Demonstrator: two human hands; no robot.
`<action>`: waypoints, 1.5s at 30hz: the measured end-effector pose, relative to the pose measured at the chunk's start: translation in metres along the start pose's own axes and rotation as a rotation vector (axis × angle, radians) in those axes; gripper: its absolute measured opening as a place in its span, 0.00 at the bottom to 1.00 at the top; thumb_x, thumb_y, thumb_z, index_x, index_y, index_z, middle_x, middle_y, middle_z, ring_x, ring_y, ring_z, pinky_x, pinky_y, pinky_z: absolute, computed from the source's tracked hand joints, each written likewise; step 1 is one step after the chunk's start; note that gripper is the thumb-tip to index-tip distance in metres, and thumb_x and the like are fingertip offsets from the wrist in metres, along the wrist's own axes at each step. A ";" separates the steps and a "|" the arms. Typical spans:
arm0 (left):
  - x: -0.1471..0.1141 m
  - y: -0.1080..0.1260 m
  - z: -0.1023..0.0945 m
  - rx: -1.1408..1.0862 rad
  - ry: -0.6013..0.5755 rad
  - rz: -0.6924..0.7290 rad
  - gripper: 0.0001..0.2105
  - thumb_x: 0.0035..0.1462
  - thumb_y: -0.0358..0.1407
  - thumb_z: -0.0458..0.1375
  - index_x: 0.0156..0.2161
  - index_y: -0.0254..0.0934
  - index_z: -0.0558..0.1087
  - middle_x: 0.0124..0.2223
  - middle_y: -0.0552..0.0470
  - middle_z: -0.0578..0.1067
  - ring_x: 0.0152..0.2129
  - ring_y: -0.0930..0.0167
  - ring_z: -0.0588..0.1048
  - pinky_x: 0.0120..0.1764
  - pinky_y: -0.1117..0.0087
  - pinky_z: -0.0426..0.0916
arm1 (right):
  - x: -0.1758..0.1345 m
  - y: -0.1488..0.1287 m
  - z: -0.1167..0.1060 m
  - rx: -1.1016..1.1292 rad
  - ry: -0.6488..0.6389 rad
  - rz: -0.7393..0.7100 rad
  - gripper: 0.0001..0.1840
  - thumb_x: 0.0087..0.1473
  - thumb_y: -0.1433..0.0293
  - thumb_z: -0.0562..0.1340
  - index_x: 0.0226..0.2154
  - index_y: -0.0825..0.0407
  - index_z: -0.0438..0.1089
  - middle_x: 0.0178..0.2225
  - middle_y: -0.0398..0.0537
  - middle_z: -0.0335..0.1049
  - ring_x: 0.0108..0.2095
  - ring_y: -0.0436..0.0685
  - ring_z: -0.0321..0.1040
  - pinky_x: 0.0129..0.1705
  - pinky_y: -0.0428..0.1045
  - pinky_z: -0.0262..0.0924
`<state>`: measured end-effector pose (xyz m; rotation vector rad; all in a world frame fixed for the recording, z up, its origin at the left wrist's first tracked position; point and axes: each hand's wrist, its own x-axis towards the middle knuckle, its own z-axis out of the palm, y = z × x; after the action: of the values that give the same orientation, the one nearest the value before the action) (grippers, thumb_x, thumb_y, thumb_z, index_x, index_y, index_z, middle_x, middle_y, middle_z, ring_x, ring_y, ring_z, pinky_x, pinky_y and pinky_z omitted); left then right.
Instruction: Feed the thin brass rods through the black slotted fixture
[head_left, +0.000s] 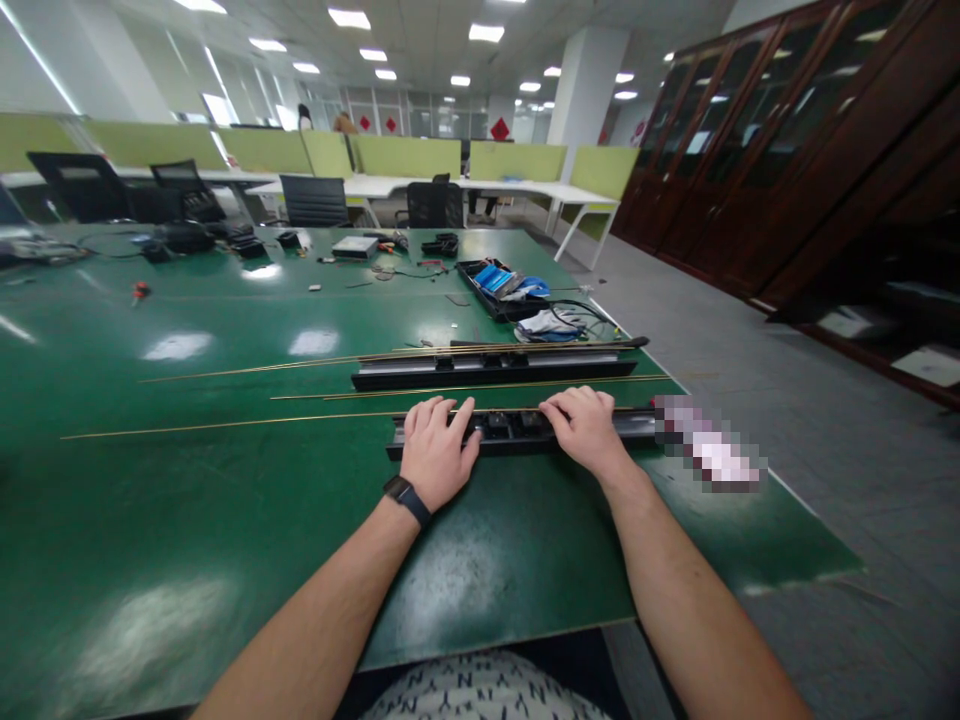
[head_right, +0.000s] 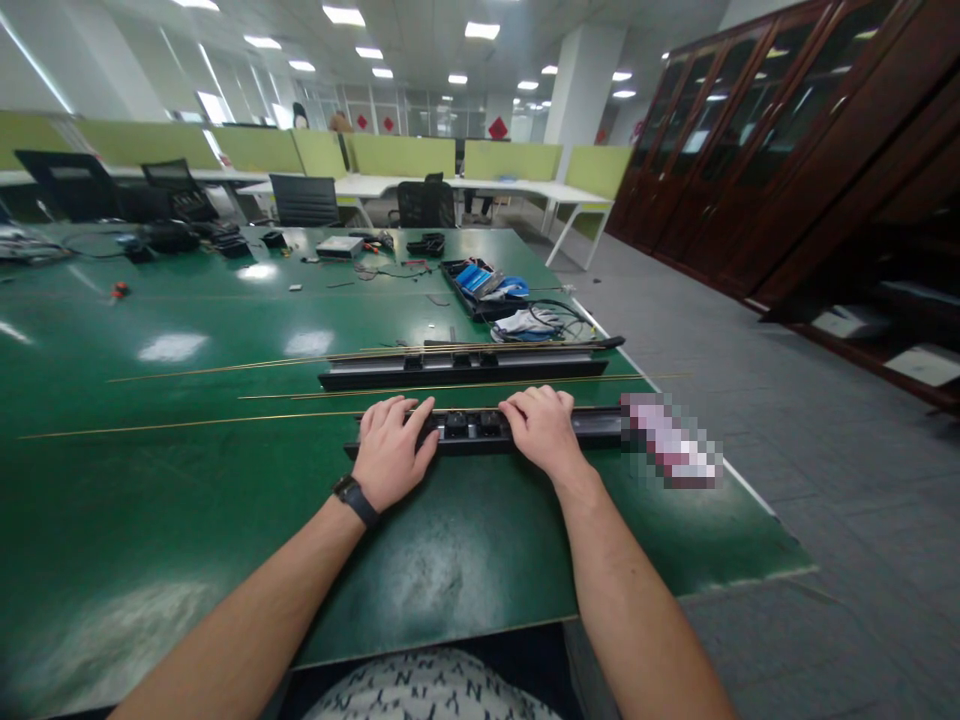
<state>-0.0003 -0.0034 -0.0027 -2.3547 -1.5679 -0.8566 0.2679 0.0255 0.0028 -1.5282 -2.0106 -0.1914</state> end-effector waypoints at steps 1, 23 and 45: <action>0.000 0.000 0.000 0.000 0.000 -0.001 0.22 0.67 0.43 0.53 0.63 0.41 0.70 0.56 0.40 0.74 0.57 0.54 0.67 0.60 0.51 0.59 | 0.000 -0.001 -0.001 0.004 0.002 0.003 0.18 0.67 0.58 0.56 0.31 0.47 0.75 0.34 0.47 0.76 0.41 0.58 0.65 0.48 0.57 0.45; 0.000 0.001 -0.002 0.008 -0.005 -0.013 0.22 0.67 0.43 0.54 0.63 0.41 0.70 0.56 0.41 0.74 0.57 0.55 0.67 0.60 0.51 0.58 | 0.000 -0.008 -0.001 0.047 -0.025 -0.008 0.16 0.68 0.58 0.56 0.35 0.47 0.75 0.36 0.46 0.78 0.42 0.58 0.66 0.48 0.56 0.44; 0.000 0.001 -0.001 0.007 -0.005 0.002 0.22 0.67 0.43 0.53 0.63 0.40 0.70 0.56 0.40 0.74 0.58 0.55 0.67 0.61 0.51 0.58 | -0.001 -0.004 0.002 0.032 -0.004 -0.036 0.17 0.68 0.59 0.56 0.34 0.47 0.76 0.35 0.47 0.78 0.41 0.58 0.65 0.48 0.56 0.44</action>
<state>0.0002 -0.0039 -0.0016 -2.3550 -1.5680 -0.8443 0.2638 0.0249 0.0013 -1.4741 -2.0364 -0.1695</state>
